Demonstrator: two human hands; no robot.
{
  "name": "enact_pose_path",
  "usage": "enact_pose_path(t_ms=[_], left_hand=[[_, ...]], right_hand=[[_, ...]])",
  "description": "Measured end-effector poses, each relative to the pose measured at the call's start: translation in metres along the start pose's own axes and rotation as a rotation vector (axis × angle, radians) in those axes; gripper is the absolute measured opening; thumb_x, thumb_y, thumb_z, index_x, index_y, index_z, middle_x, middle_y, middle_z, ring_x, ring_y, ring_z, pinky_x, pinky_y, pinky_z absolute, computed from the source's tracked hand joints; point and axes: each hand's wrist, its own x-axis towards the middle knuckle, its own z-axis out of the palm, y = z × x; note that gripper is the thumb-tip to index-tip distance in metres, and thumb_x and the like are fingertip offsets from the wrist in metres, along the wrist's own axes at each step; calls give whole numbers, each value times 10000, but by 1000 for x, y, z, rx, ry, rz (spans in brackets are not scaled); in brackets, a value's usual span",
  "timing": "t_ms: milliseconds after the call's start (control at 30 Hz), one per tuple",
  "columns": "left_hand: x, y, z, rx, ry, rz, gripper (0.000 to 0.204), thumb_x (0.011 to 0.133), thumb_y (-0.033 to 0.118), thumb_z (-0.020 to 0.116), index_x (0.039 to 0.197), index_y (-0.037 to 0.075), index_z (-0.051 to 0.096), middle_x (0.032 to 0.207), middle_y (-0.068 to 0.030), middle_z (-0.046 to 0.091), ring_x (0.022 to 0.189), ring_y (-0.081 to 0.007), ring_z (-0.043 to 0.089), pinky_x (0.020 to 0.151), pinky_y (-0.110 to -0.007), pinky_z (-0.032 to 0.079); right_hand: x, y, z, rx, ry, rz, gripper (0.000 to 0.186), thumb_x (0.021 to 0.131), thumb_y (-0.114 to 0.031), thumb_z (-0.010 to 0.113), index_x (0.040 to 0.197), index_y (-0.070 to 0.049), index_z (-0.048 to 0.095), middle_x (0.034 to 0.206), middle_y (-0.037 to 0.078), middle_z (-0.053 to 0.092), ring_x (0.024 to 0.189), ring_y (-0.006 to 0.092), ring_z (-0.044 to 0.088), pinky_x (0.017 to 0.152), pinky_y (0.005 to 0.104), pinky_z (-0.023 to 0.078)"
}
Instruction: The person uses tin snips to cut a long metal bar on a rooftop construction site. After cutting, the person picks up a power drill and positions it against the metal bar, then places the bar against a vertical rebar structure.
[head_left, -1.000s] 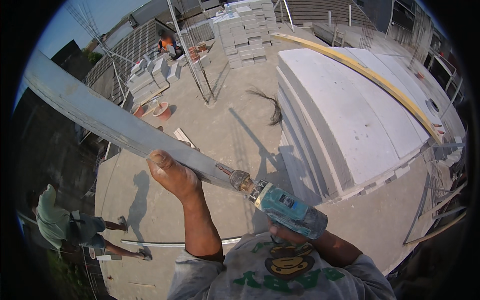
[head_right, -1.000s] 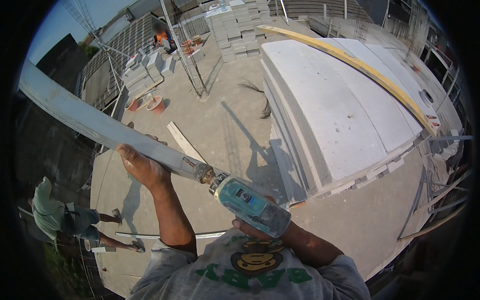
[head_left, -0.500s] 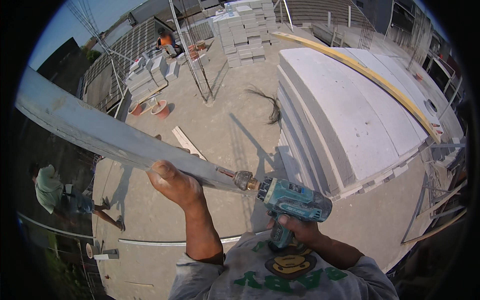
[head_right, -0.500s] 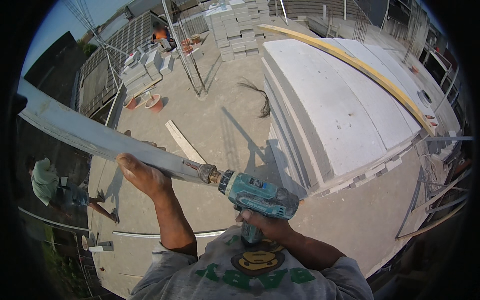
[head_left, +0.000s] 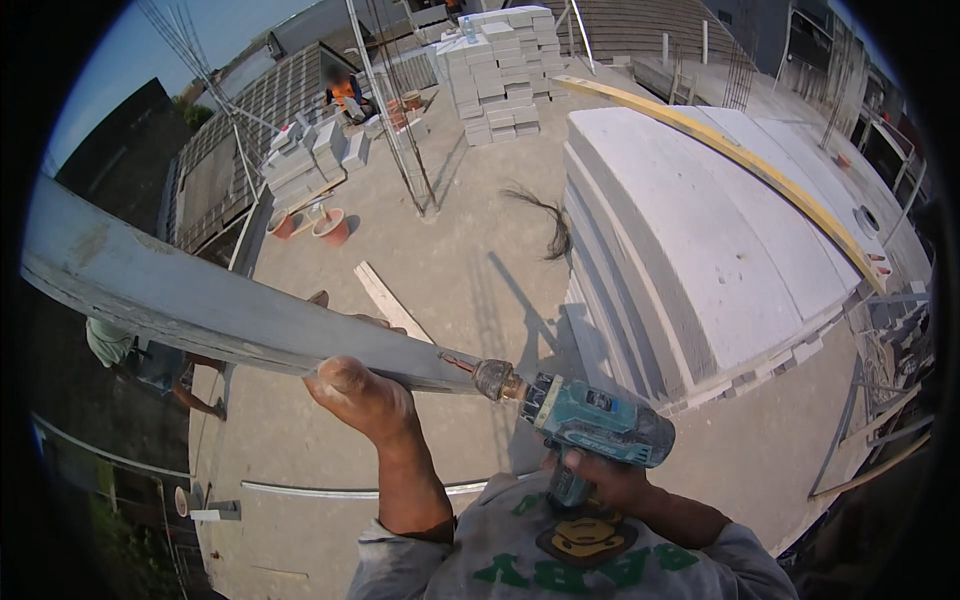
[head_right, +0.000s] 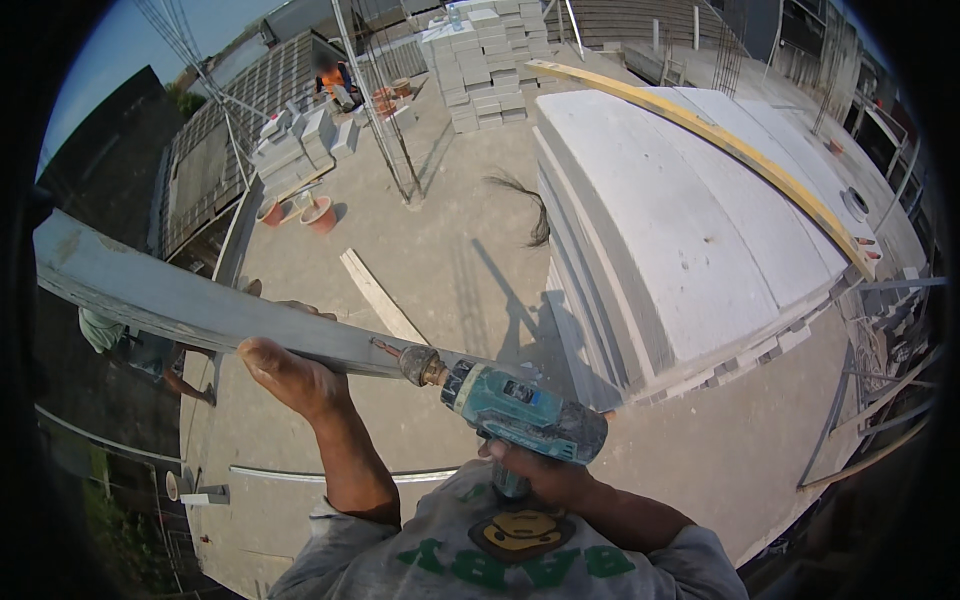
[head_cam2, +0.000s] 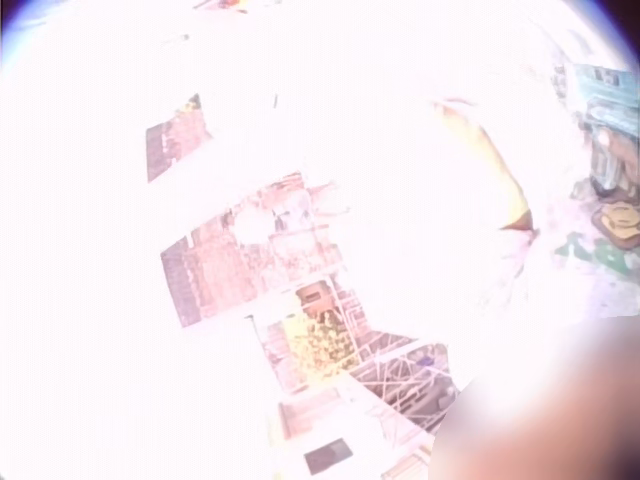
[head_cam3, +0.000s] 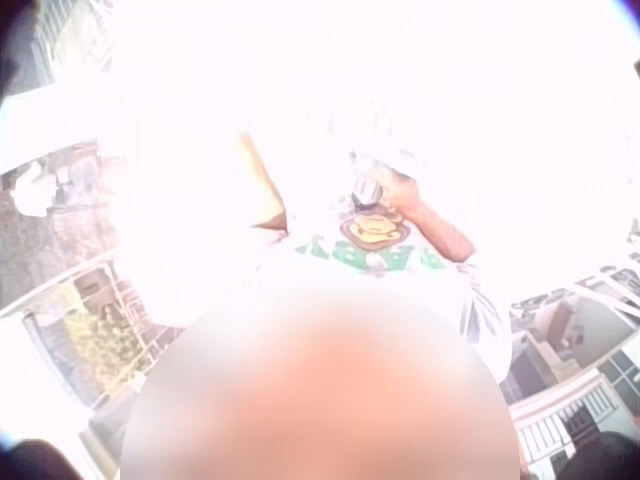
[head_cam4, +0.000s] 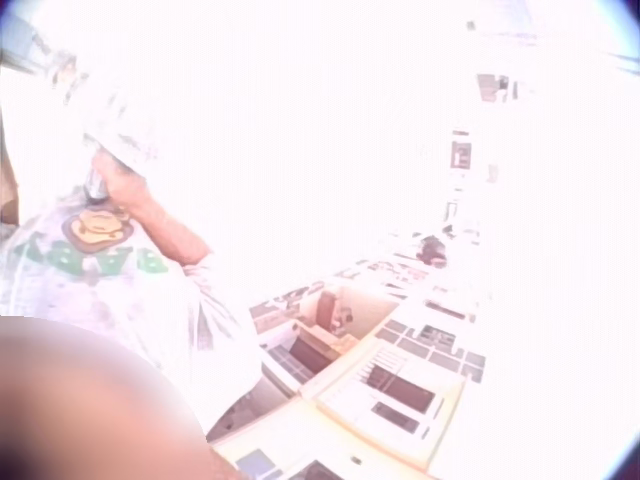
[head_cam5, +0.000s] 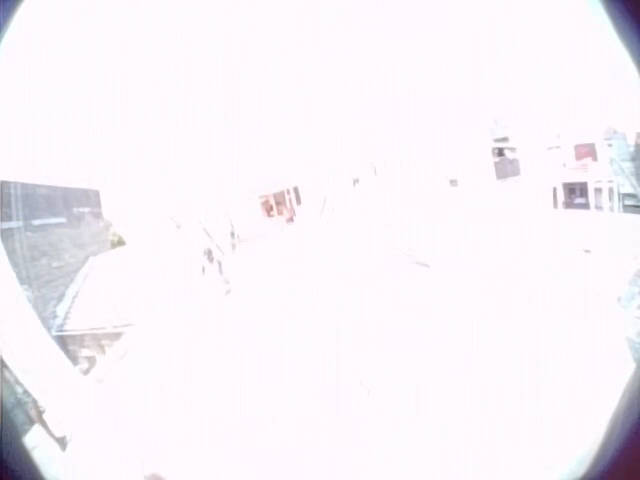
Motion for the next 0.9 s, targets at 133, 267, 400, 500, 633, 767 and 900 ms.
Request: enact_pose_path(t_ms=[133,267,400,500,633,767,900], left_hand=[[-2,3,-1,11,0,0,1075,770,837,510,1262,-115,429,697,-100,562,589,-185,618,553,-286,533],[-2,4,1,25,-24,58,1038,817,820,459,1278,-109,403,696,-95,553,562,-164,593,517,-270,515],[-3,4,3,45,-27,73,1035,819,824,444,1273,-106,407,695,-99,559,558,-164,594,512,-264,509],[-5,4,2,36,-26,42,1048,794,832,476,1256,-106,426,697,-99,558,578,-172,604,529,-274,519],[-8,6,3,7,-3,-8,1077,743,845,544,1226,-114,455,708,-94,557,616,-184,623,560,-288,542],[-8,6,4,10,17,-2,1074,746,845,541,1226,-112,454,699,-92,553,609,-180,616,546,-284,535],[-9,4,3,46,-1,20,1046,787,831,495,1245,-107,440,684,-97,553,580,-180,607,529,-281,521]], right_hand=[[1,-4,-1,21,-75,-67,440,928,-249,672,1296,-37,557,1073,71,660,984,157,628,864,328,506],[1,-10,-5,33,-192,-142,343,926,-186,685,1224,-39,600,981,30,662,923,120,607,815,297,497],[3,-6,-9,-18,-213,-122,370,917,-194,700,1244,-53,600,937,14,642,873,104,583,766,279,489],[3,0,-14,-49,-210,-98,342,920,-188,696,1223,-54,610,968,23,646,891,107,593,790,279,496],[2,4,-16,-44,-188,-103,302,919,-167,690,1193,-59,621,1002,29,643,926,118,598,834,288,499],[2,1,-15,-118,-192,-164,287,918,-156,681,1180,-56,619,1029,38,646,965,137,603,858,307,502],[1,-2,-15,-27,-172,-117,212,908,-213,692,1040,-64,619,925,15,626,869,117,615,788,294,505]])
